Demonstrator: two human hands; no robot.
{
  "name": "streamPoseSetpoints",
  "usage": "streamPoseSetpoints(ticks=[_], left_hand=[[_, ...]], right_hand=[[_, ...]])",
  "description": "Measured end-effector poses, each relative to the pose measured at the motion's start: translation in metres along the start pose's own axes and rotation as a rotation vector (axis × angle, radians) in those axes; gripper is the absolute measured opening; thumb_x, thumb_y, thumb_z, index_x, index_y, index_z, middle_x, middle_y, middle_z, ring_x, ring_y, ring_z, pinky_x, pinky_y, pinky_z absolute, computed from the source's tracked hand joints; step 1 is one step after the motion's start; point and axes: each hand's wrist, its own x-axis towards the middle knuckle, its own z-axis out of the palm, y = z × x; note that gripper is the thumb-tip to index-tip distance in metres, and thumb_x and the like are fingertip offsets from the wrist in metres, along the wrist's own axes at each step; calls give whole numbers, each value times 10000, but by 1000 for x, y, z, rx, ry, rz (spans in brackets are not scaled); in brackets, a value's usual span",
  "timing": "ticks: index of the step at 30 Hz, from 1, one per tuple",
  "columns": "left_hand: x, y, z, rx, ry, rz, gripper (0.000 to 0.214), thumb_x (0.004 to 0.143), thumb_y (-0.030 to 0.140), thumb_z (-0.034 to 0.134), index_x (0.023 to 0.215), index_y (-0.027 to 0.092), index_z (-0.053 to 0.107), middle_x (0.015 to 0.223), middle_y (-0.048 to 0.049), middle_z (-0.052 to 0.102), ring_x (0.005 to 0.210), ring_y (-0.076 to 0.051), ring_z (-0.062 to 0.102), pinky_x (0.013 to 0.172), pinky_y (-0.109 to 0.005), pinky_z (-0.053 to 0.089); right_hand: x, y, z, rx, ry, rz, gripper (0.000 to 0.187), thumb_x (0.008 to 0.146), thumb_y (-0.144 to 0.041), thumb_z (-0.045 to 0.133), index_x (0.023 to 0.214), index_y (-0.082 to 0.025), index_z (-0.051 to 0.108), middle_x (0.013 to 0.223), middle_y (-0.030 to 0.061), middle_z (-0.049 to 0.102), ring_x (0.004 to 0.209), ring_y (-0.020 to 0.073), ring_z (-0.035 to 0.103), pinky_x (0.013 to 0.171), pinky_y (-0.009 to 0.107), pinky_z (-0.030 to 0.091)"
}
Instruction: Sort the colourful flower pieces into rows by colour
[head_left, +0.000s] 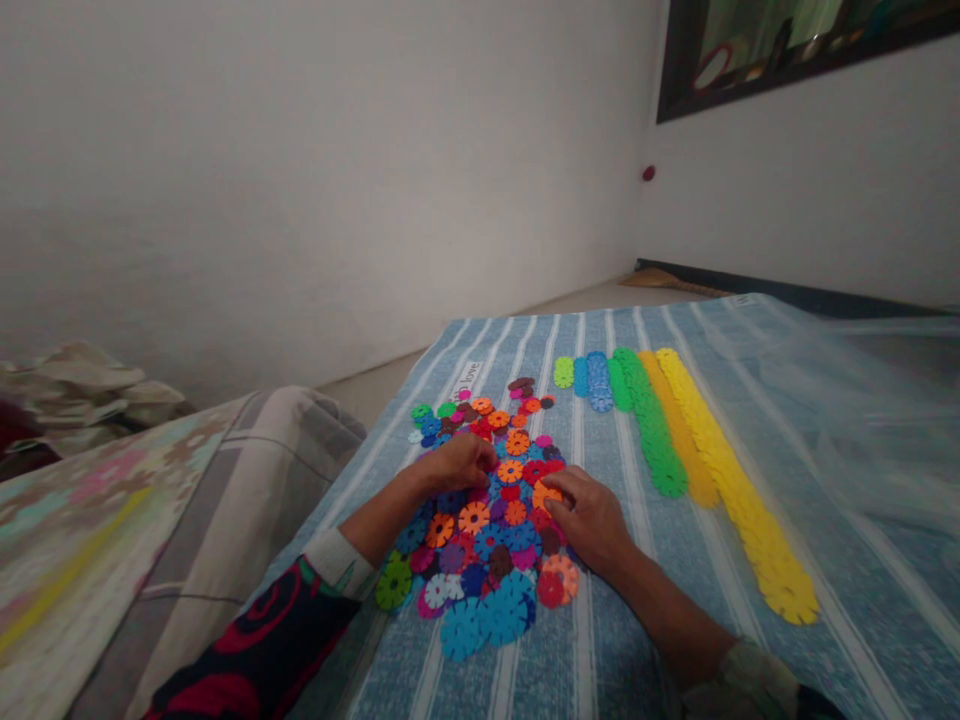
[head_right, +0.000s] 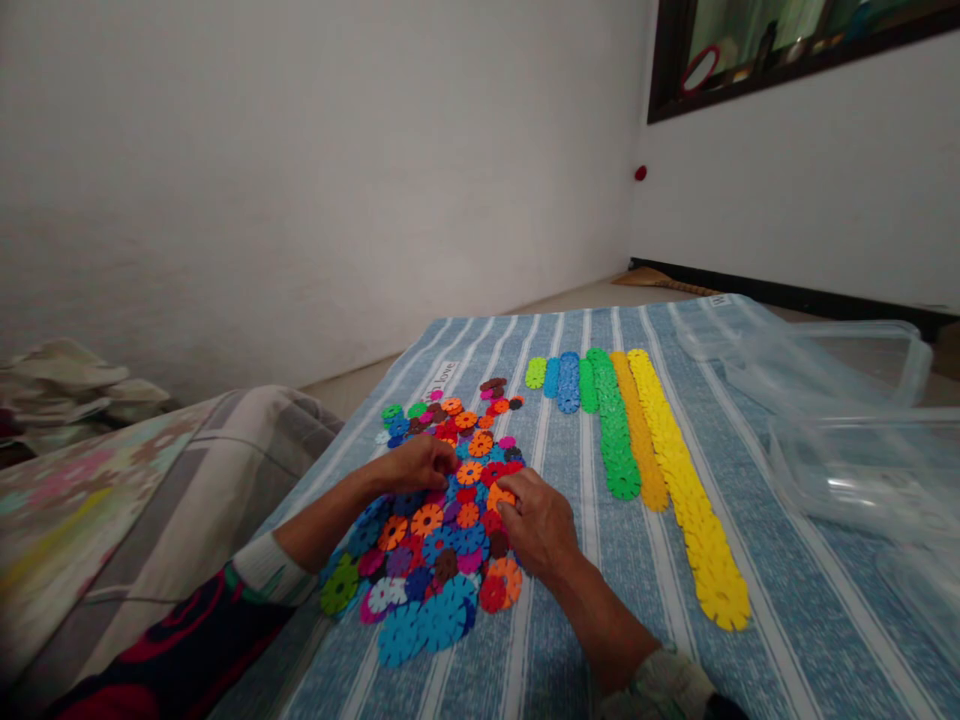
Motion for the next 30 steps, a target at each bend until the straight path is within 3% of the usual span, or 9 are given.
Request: streamPoseSetpoints(ticks=[5, 11, 15, 18, 24, 30], left_hand=[[1, -6, -7, -127, -27, -47, 94, 522, 189, 629, 607, 168, 595, 494, 65, 505, 502, -99, 441, 491, -211, 296], [-5, -4, -34, -395, -104, -81, 197, 505, 304, 699, 580, 156, 591, 494, 50, 524, 476, -81, 419, 475, -210, 313], [8, 4, -46, -474, -23, -34, 253, 530, 349, 734, 636, 145, 627, 524, 43, 553, 484, -69, 425, 470, -199, 310], [35, 20, -38, -561, 88, 10, 251, 545, 336, 734, 662, 143, 626, 534, 46, 557, 490, -66, 450, 488, -198, 346], [101, 73, 1, -643, 260, 72, 155, 597, 235, 724, 663, 135, 626, 523, 39, 553, 482, -71, 485, 442, -183, 344], [143, 105, 18, -675, 324, 87, 78, 632, 141, 698, 648, 104, 631, 485, 28, 529, 449, -63, 444, 434, -192, 315]], right_hand=[[0, -1, 0, 9, -14, 0, 262, 773, -146, 529, 961, -220, 697, 916, 16, 659, 761, 150, 606, 712, 268, 441], [1, -2, 0, 8, -4, 2, 257, 774, -139, 537, 950, -226, 703, 900, 10, 659, 741, 145, 601, 704, 261, 436], [2, -4, 1, 1, -2, 21, 276, 773, -127, 530, 957, -237, 703, 898, 8, 659, 738, 144, 604, 703, 258, 437], [4, -5, 2, -8, 2, 25, 268, 771, -131, 541, 952, -241, 704, 902, 9, 657, 771, 153, 613, 719, 260, 440], [5, -6, 1, -4, 7, 27, 279, 766, -129, 553, 965, -245, 710, 912, 9, 663, 766, 151, 608, 727, 258, 452], [7, -9, 1, 25, -10, 37, 286, 759, -112, 557, 962, -238, 713, 909, 11, 658, 779, 153, 609, 728, 257, 456]])
